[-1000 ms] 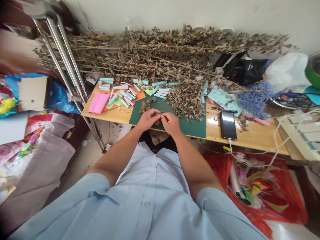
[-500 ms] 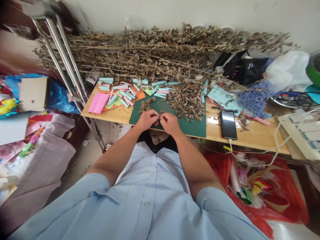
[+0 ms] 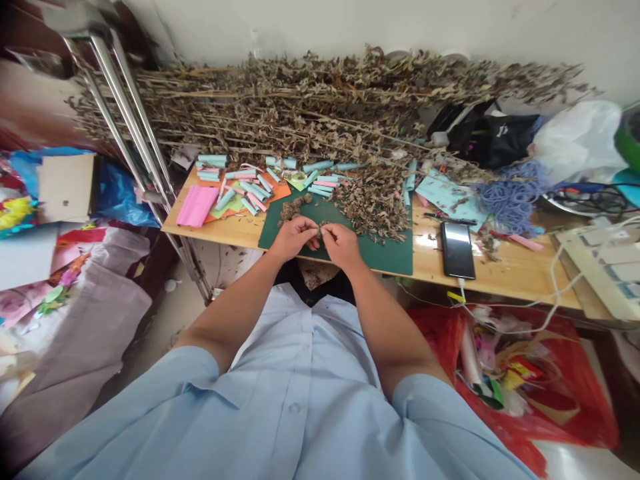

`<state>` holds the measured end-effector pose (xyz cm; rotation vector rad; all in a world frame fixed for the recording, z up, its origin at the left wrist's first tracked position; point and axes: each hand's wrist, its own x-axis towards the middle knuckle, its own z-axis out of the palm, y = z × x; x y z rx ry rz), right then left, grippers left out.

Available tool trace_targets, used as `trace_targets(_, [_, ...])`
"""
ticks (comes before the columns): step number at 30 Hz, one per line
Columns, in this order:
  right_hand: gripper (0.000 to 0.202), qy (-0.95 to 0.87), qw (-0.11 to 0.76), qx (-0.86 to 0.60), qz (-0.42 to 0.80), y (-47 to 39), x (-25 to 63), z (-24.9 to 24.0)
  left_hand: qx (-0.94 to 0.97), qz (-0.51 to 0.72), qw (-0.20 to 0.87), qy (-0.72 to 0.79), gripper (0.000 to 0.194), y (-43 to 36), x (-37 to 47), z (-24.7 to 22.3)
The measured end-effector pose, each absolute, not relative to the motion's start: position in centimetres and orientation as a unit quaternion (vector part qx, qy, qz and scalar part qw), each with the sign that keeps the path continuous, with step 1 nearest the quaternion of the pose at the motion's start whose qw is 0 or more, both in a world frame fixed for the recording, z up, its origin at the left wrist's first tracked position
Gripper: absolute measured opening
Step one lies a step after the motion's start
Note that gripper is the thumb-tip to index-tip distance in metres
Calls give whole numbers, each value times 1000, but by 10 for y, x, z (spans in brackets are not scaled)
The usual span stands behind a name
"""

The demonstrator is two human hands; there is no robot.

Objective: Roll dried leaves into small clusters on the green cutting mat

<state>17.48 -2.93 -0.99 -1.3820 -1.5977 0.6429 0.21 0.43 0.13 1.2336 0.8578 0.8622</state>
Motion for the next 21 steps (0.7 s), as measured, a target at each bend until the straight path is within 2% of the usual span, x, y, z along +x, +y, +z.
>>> trace_targets(5, [23,-657,455,-526,292,-31,176,-10,538,384,643,386,17,3,3,2])
trace_targets(16, [15,-676,425,-559,222,-33,172,-5,564,363,629,393,11,5,4,0])
trace_targets(21, [15,-656,416,-564,279,-32,172,-2,564,361,631,392,12,5,4,1])
